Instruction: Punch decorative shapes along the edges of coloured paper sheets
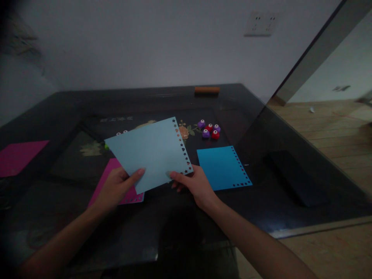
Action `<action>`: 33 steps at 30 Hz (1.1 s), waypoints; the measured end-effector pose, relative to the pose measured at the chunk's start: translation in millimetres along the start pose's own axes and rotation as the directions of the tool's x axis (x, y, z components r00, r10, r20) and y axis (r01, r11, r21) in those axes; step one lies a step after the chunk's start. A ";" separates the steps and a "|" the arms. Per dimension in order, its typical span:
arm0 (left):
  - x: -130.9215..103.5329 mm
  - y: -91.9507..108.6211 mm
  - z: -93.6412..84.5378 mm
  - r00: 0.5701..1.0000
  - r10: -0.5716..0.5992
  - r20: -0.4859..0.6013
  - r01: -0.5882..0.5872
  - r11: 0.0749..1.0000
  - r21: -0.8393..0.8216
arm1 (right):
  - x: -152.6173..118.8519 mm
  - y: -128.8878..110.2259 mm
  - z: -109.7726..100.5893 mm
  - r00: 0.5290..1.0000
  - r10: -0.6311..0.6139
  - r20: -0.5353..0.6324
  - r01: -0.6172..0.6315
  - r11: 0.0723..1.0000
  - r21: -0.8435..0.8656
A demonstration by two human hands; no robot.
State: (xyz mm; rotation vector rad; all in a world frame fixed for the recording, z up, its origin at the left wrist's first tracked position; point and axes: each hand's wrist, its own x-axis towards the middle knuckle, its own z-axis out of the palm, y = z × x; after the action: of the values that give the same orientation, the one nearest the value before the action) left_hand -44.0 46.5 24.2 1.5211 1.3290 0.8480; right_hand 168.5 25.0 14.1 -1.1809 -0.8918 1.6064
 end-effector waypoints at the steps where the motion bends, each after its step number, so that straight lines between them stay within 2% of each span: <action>1: -0.1 -0.3 0.5 1.000 0.005 0.004 -0.005 1.000 -0.003 | -0.1 0.5 0.5 1.000 0.006 0.000 -0.006 1.000 -0.016; 12: -1.7 1.0 0.8 1.000 0.001 0.013 -0.001 1.000 0.012 | -1.4 1.5 1.5 1.000 0.007 0.006 -0.007 0.997 -0.076; 17: -0.3 2.0 0.1 1.000 0.000 -0.003 0.000 1.000 0.007 | -1.0 -1.5 -1.0 1.000 0.019 0.014 -0.019 1.000 0.003; 21: 1.7 3.7 -2.6 1.000 -0.013 -0.002 0.013 1.000 -0.010 | 1.8 -7.1 -8.0 0.999 -0.039 -0.003 0.039 0.999 -0.005; 24: 3.2 3.8 -3.3 0.999 -0.028 0.037 0.029 0.999 -0.033 | 4.9 -10.9 -13.4 0.995 -0.086 -0.047 0.083 0.995 -0.059; 30: 2.7 5.4 1.2 0.980 -0.072 0.183 0.095 0.988 -0.123 | 9.0 -15.9 -21.6 0.980 -0.169 -0.103 0.155 0.979 -0.132; 33: 2.3 7.3 2.5 0.985 -0.077 0.155 0.102 0.982 -0.162 | 10.8 -15.6 -25.2 0.976 -0.178 -0.123 0.155 0.972 -0.177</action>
State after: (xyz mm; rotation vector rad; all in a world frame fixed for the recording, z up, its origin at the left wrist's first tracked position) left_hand -38.8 48.2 30.0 1.3544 1.1774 0.7560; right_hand 195.4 40.8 18.3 -1.2804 -1.0223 1.3195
